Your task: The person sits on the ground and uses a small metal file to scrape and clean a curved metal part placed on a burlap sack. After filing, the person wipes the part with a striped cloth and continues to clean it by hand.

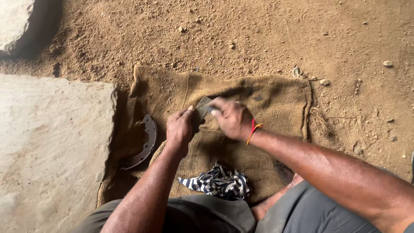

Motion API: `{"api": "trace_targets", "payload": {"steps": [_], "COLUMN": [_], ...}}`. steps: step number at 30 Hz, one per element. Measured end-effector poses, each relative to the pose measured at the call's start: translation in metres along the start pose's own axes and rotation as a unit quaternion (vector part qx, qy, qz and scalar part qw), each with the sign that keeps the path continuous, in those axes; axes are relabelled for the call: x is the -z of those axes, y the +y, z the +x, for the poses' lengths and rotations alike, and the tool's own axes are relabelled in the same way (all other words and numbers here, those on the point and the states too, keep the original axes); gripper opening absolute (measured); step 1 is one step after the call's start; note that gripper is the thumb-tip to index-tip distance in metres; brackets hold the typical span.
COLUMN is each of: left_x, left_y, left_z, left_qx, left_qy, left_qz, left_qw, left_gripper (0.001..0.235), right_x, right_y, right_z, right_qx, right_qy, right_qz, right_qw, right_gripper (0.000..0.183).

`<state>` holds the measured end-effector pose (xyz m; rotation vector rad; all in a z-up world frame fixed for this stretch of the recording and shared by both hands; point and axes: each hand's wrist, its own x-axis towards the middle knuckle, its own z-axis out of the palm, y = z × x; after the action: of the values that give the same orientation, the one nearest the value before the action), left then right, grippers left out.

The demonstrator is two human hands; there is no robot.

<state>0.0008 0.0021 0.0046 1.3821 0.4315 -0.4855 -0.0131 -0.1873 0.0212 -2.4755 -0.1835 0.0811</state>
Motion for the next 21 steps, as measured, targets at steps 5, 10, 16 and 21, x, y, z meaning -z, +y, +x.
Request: {"api": "trace_targets", "payload": {"steps": [5,10,16,21], "left_x": [-0.002,0.004,0.003,0.004], "left_y": [-0.002,0.000,0.002,0.007], "left_z": [0.005,0.002,-0.002,0.000], "left_qx": [0.011,0.020,0.028,0.024], "left_qy": [0.015,0.015,0.031,0.030], "left_qz": [0.021,0.034,0.048,0.032], "left_qw": [1.000,0.999,0.998,0.999], "left_gripper": [0.034,0.035,0.031,0.035], "right_x": [0.005,-0.003,0.008,0.004], "right_y": [0.005,0.001,-0.005,-0.010], "right_z": [0.006,-0.001,0.005,-0.003], "right_qx": [-0.035,0.047,-0.085,0.105], "right_qy": [-0.006,0.004,-0.018,0.026], "right_qz": [-0.001,0.016,0.019,0.024], "right_qw": [0.999,0.999,0.996,0.994], "right_gripper": [0.020,0.022,0.022,0.024]}}
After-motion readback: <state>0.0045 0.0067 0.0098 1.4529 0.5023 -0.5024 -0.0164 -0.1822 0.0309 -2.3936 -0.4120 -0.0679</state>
